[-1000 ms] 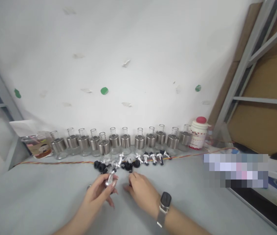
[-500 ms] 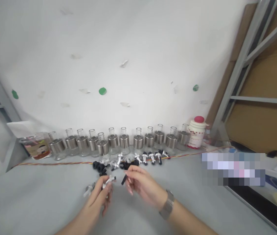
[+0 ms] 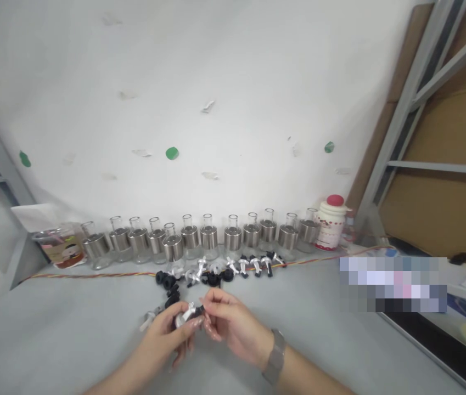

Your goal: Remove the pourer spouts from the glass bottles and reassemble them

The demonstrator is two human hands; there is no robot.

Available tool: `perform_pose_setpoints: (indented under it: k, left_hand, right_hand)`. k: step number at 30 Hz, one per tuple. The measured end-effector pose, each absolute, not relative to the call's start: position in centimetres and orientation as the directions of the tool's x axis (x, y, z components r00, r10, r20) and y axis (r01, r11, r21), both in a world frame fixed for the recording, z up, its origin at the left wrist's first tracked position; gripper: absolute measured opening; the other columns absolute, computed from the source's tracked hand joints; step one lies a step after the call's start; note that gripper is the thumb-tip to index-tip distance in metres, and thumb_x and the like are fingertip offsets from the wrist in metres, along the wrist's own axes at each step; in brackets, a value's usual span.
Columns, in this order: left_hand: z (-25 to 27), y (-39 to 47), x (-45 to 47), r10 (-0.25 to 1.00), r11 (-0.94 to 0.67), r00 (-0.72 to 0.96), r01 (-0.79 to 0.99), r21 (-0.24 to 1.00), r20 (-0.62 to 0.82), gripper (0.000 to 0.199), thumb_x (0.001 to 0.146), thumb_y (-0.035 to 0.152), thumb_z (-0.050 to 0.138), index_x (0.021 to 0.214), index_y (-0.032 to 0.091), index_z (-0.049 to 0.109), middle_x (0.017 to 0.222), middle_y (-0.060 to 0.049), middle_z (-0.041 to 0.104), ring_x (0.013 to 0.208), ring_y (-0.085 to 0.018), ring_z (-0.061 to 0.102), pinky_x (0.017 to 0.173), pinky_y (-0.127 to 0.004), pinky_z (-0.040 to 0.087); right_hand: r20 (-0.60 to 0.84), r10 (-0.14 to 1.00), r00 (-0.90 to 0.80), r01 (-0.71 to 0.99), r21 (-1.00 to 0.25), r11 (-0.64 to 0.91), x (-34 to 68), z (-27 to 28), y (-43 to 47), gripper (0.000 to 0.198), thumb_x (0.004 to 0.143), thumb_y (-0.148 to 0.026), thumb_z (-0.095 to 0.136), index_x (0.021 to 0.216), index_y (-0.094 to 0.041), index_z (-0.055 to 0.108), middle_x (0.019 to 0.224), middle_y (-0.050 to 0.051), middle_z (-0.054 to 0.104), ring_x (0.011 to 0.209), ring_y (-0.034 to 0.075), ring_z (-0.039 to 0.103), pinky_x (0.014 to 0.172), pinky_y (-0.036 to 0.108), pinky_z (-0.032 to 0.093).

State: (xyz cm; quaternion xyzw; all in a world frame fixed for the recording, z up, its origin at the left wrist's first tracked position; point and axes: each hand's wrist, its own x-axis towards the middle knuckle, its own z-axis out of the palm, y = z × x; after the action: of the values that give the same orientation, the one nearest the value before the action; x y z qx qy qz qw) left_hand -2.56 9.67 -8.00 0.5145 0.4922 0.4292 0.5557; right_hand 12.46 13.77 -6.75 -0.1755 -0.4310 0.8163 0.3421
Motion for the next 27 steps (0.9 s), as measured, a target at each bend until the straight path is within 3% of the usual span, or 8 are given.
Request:
perform_pose_setpoints:
  k: [3,8,12,15,17,19,23,27]
  left_hand:
    - [-7.9,10.0,-2.6,0.968,0.144,0.221,-0.097,0.985,-0.12,0.032,0.064,0.042,0.065,0.07,0.016,0.048,0.053,0.004,0.056,0.037,-0.007,0.047,0.028,-0.015,0.033]
    - [-7.9,9.7,-2.7,0.955,0.185,0.263,-0.166,0.969,-0.138,0.032,0.066,0.042,0.064,0.062,0.016,0.047,0.044,0.007,0.048,0.03,-0.003,0.041,0.026,-0.013,0.032]
    - [-8.1,9.5,-2.6,0.95,0.18,0.281,-0.127,0.976,-0.138,0.033,0.065,0.044,0.063,0.062,0.017,0.045,0.048,0.007,0.049,0.028,-0.003,0.039,0.024,-0.014,0.03]
    - [-8.4,9.4,-2.5,0.944,0.179,0.287,-0.032,0.983,-0.163,0.032,0.066,0.046,0.06,0.067,0.017,0.045,0.052,0.006,0.05,0.027,-0.004,0.038,0.024,-0.015,0.028]
    - [-8.4,9.2,-2.6,0.954,0.164,0.242,0.081,0.983,-0.179,0.031,0.07,0.048,0.055,0.07,0.019,0.043,0.048,0.008,0.045,0.026,-0.004,0.034,0.025,-0.016,0.026]
    - [-8.1,8.9,-2.8,0.986,0.054,0.141,0.247,0.968,-0.091,0.028,0.072,0.046,0.054,0.072,0.02,0.043,0.052,0.007,0.045,0.034,-0.007,0.041,0.033,-0.019,0.035]
    - [-7.5,8.1,-3.1,0.966,-0.252,0.093,0.547,0.798,0.241,0.019,0.075,0.033,0.054,0.087,0.02,0.05,0.089,-0.004,0.047,0.079,-0.018,0.052,0.072,-0.031,0.044]
    - [-7.5,7.6,-3.0,0.936,-0.351,0.239,0.577,0.738,0.258,0.021,0.082,0.024,0.041,0.102,0.018,0.047,0.099,-0.009,0.042,0.086,-0.02,0.051,0.079,-0.037,0.043]
  right_hand:
    - [0.004,0.71,-0.704,-0.387,-0.841,-0.378,12.3,-6.9,13.8,0.026,0.069,-0.033,0.064,0.064,-0.016,0.044,0.05,-0.005,0.046,0.04,0.004,0.037,0.041,0.019,0.02]
    - [-0.009,0.705,-0.709,-0.289,-0.909,-0.302,12.4,-7.2,14.2,0.029,0.072,-0.04,0.059,0.065,-0.017,0.043,0.052,-0.004,0.048,0.043,0.006,0.042,0.039,0.018,0.023]
    - [0.025,0.688,-0.726,-0.064,-0.997,-0.032,13.1,-6.5,14.3,0.031,0.079,-0.047,0.048,0.071,-0.018,0.042,0.054,-0.005,0.046,0.045,0.007,0.04,0.042,0.019,0.027]
    - [0.09,0.683,-0.724,0.125,-0.958,0.259,13.7,-5.6,14.1,0.029,0.082,-0.045,0.045,0.073,-0.017,0.046,0.059,-0.005,0.043,0.053,0.008,0.037,0.05,0.021,0.029]
    - [0.102,0.677,-0.729,0.193,-0.918,0.346,13.9,-5.1,14.0,0.029,0.083,-0.044,0.044,0.071,-0.017,0.047,0.059,-0.005,0.041,0.056,0.008,0.035,0.052,0.021,0.029]
    - [0.081,0.674,-0.734,0.171,-0.939,0.299,14.0,-5.1,14.0,0.031,0.083,-0.046,0.042,0.07,-0.017,0.045,0.056,-0.006,0.039,0.052,0.008,0.033,0.049,0.021,0.027]
    - [0.032,0.662,-0.749,-0.004,-0.999,0.043,13.5,-5.8,13.9,0.035,0.078,-0.053,0.045,0.072,-0.019,0.04,0.051,-0.008,0.036,0.043,0.005,0.026,0.041,0.019,0.02]
    - [0.044,0.663,-0.748,-0.08,-0.996,-0.024,13.0,-6.2,13.6,0.036,0.075,-0.053,0.051,0.072,-0.018,0.041,0.054,-0.008,0.038,0.043,0.004,0.028,0.04,0.018,0.018]
